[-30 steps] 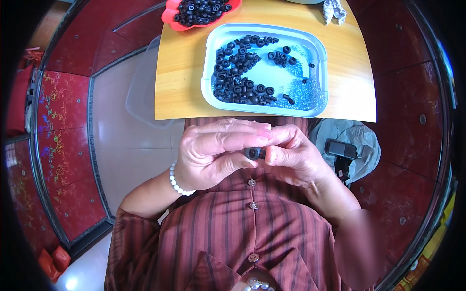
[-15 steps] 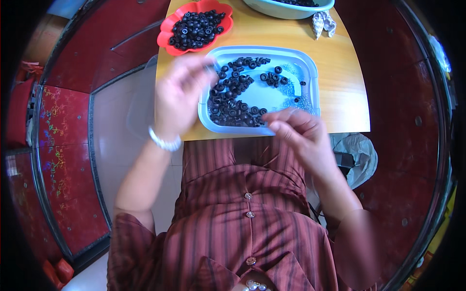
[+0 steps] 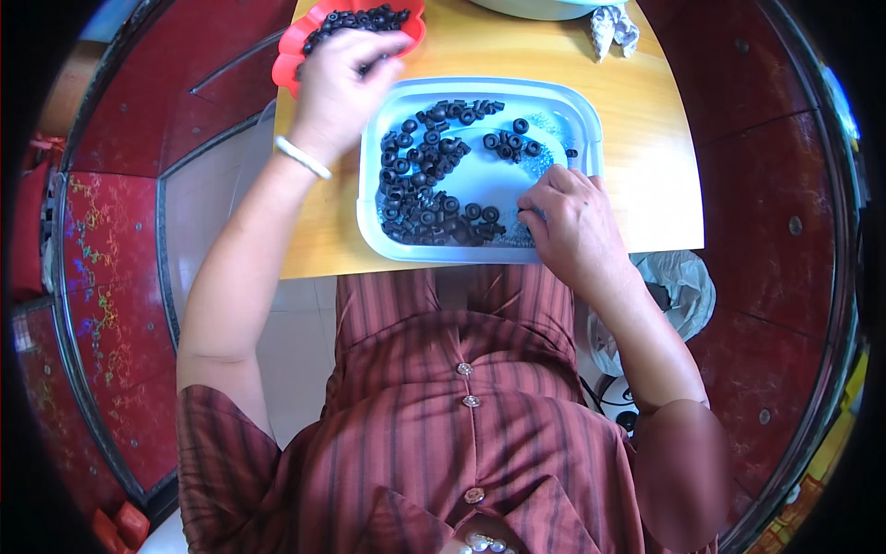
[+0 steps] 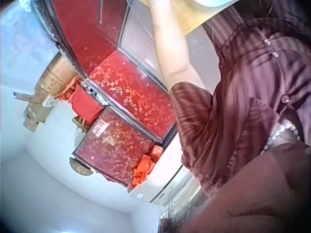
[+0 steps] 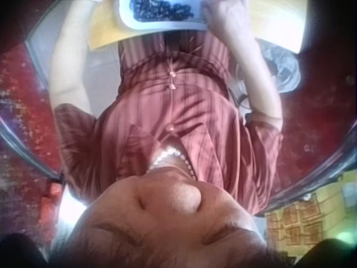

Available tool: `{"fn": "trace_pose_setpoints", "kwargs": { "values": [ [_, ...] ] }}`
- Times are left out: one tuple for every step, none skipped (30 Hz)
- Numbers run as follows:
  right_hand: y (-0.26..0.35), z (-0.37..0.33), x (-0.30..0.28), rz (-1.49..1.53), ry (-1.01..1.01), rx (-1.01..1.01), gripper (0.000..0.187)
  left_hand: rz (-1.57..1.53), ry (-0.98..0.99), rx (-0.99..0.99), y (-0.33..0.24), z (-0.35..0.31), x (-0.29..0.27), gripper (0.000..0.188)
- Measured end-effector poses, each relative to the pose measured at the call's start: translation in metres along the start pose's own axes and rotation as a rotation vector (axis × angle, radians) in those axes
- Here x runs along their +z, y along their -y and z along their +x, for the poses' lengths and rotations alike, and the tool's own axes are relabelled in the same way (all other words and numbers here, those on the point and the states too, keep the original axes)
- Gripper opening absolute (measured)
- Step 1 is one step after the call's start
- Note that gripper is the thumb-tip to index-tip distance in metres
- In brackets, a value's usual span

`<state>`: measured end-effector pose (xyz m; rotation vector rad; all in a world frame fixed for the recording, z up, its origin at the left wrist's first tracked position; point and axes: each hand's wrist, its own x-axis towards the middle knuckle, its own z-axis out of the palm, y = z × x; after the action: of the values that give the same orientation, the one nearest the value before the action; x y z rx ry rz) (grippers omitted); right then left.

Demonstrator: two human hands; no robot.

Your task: The person sorts small plastic rings by hand, transferring them from a tray into a bowl.

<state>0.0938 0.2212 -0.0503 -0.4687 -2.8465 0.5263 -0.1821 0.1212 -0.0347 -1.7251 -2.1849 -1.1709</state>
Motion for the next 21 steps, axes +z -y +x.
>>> {"fn": "trace_pose_setpoints", "kwargs": {
  "values": [
    [-0.002,0.001,0.002,0.01,-0.002,-0.014,0.012,0.038,0.101,0.051,-0.015,-0.006,0.009,0.024],
    [-0.002,0.002,0.002,0.012,-0.001,-0.014,0.012,0.077,0.201,0.105,-0.03,-0.011,0.018,0.024],
    [-0.001,0.003,0.002,0.018,-0.019,-0.011,0.009,0.091,0.245,0.123,-0.044,-0.017,0.027,0.024],
    [0.001,0.003,0.001,0.024,-0.038,-0.011,0.007,0.107,0.286,0.139,-0.054,-0.023,0.036,0.023],
    [0.002,0.003,0.0,0.025,-0.038,-0.011,0.007,0.176,0.302,0.165,-0.058,-0.027,0.044,0.022],
    [0.003,0.003,-0.001,0.029,-0.032,0.008,0.007,0.176,0.302,0.165,-0.06,-0.028,0.048,0.022],
    [0.003,0.003,-0.002,0.031,-0.026,0.03,0.007,0.182,0.284,0.164,-0.063,-0.029,0.052,0.021],
    [0.002,0.002,-0.004,0.03,-0.026,0.032,0.007,0.189,0.265,0.164,-0.065,-0.029,0.053,0.02],
    [0.001,0.001,-0.005,0.063,-0.035,0.031,0.008,0.228,0.279,0.168,-0.066,-0.028,0.051,0.019],
    [0.0,0.0,-0.006,0.097,-0.047,0.031,0.01,0.227,0.28,0.17,-0.066,-0.029,0.051,0.019],
    [-0.002,0.0,-0.007,0.097,-0.048,0.03,0.01,0.245,0.287,0.183,-0.066,-0.03,0.05,0.02],
    [-0.005,0.0,-0.009,0.065,-0.076,0.051,0.011,0.264,0.293,0.194,-0.066,-0.032,0.049,0.021],
    [-0.008,0.001,-0.01,0.032,-0.106,0.075,0.013,0.264,0.293,0.197,-0.066,-0.034,0.048,0.021],
    [-0.007,0.002,-0.01,0.032,-0.109,0.075,0.013,0.221,0.276,0.189,-0.066,-0.036,0.045,0.021],
    [-0.006,0.004,-0.01,0.003,-0.08,0.074,0.014,0.18,0.259,0.179,-0.065,-0.039,0.041,0.02],
    [-0.006,0.005,-0.009,-0.026,-0.051,0.078,0.014,0.178,0.261,0.183,-0.07,-0.039,0.036,0.02],
    [-0.006,0.005,-0.008,-0.026,-0.053,0.081,0.014,-0.018,0.229,-0.026,-0.079,-0.04,0.027,0.018],
    [-0.006,0.006,-0.005,-0.049,-0.059,0.044,0.013,-0.214,0.195,-0.235,-0.084,-0.042,0.019,0.015],
    [-0.004,0.008,-0.003,-0.068,-0.064,-0.003,0.012,-0.317,0.128,-0.269,-0.081,-0.049,0.009,0.022],
    [-0.005,0.009,-0.004,-0.068,-0.065,-0.006,0.012,-0.398,0.147,-0.273,-0.073,-0.056,-0.001,0.024],
    [-0.007,0.009,-0.005,-0.095,-0.044,-0.021,0.014,-0.578,0.128,-0.381,-0.074,-0.064,-0.008,0.022]
  ]
}}
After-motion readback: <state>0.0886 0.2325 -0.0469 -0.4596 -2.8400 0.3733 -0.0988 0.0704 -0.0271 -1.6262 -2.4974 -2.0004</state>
